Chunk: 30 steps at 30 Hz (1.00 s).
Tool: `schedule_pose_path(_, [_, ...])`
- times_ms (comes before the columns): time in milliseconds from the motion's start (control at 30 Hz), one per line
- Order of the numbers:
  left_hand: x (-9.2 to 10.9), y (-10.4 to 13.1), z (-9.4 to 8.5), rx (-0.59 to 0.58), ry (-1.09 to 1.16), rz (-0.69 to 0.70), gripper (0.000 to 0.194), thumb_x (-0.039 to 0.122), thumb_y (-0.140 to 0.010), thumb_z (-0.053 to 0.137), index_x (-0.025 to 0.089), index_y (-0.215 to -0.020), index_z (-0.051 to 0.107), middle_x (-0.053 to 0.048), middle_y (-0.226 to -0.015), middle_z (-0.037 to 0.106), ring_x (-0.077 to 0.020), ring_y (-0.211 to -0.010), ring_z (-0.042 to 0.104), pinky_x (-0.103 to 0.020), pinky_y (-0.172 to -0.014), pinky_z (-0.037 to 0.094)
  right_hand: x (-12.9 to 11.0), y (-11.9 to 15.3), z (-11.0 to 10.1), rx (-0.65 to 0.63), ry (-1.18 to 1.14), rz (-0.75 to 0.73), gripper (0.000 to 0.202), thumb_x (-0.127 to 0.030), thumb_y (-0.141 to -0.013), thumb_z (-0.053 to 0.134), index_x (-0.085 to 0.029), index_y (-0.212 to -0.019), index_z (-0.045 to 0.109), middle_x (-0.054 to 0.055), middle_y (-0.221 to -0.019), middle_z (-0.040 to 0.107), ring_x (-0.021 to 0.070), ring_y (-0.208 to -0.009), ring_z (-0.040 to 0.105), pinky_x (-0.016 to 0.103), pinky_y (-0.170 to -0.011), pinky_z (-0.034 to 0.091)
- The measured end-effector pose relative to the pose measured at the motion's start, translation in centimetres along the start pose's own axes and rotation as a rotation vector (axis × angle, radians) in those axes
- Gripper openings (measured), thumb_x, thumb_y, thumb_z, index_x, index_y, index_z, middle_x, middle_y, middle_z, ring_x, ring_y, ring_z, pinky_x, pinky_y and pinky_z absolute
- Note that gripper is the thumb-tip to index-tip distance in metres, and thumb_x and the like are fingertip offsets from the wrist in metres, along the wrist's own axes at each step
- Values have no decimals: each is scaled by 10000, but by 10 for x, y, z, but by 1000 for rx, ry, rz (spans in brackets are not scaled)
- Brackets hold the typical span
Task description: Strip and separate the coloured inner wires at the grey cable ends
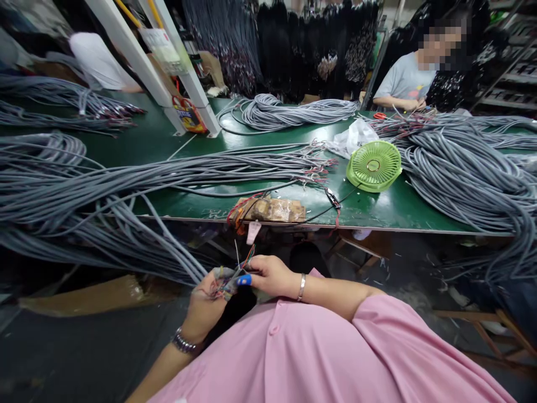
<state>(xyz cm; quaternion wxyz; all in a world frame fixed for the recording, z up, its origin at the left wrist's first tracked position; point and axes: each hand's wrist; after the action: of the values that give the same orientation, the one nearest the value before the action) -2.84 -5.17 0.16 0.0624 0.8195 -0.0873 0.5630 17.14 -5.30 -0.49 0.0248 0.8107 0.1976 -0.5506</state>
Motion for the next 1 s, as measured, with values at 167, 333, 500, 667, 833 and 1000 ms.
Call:
schedule_pose_path(167, [14, -4, -9, -172, -65, 111, 319, 429, -745, 737, 180, -899, 611, -23, -817, 687, -172, -758, 666, -288, -754, 568, -5, 6, -15, -58, 190, -147, 131, -265, -930, 580, -179, -868, 658, 20, -859, 653, 136, -794, 588, 226, -720, 435])
schedule_pose_path(333, [25, -16, -34, -543, -130, 159, 250, 380, -868, 611, 183, -1008, 673, -60, -933, 719, -201, -874, 670, -283, -808, 545, -12, 9, -27, -182, 379, -325, 90, -160, -879, 551, -199, -823, 611, 24, -873, 644, 147, -806, 583, 236, -706, 413])
schedule_pose_path(500, [36, -27, -40, -788, -220, 137, 283, 384, -915, 544, 188, -997, 730, -52, -961, 745, -202, -868, 676, -262, -804, 531, -13, 9, -30, -268, 490, -451, 95, -203, -871, 549, -213, -778, 564, 15, -806, 602, 153, -756, 549, 253, -646, 371])
schedule_pose_path(667, [36, -32, -36, -947, -192, 93, 351, 395, -937, 508, 172, -795, 740, -47, -762, 738, -164, -692, 662, -224, -677, 516, -13, 11, -32, -306, 531, -489, 141, -215, -890, 528, -212, -750, 534, 13, -796, 594, 153, -764, 543, 264, -640, 364])
schedule_pose_path(833, [29, -37, -33, -1021, -151, 139, 416, 405, -953, 506, 118, -714, 689, -57, -678, 706, -136, -634, 628, -205, -640, 495, -11, 12, -35, -349, 533, -479, 118, -191, -882, 522, -204, -766, 542, 21, -813, 597, 150, -782, 552, 254, -663, 373])
schedule_pose_path(1000, [36, -47, -34, -1102, -164, 150, 319, 338, -960, 522, 106, -888, 727, -78, -878, 746, -165, -804, 674, -228, -755, 501, -9, 10, -37, -337, 483, -472, 97, -179, -864, 526, -202, -797, 592, 22, -807, 606, 153, -763, 551, 251, -670, 399])
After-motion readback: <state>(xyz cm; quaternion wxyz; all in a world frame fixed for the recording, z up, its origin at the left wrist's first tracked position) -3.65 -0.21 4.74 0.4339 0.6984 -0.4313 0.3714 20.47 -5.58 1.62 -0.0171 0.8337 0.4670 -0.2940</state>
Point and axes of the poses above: each hand's wrist, its own y-axis away from the middle knuckle, its own z-axis out of the palm, x = y × z
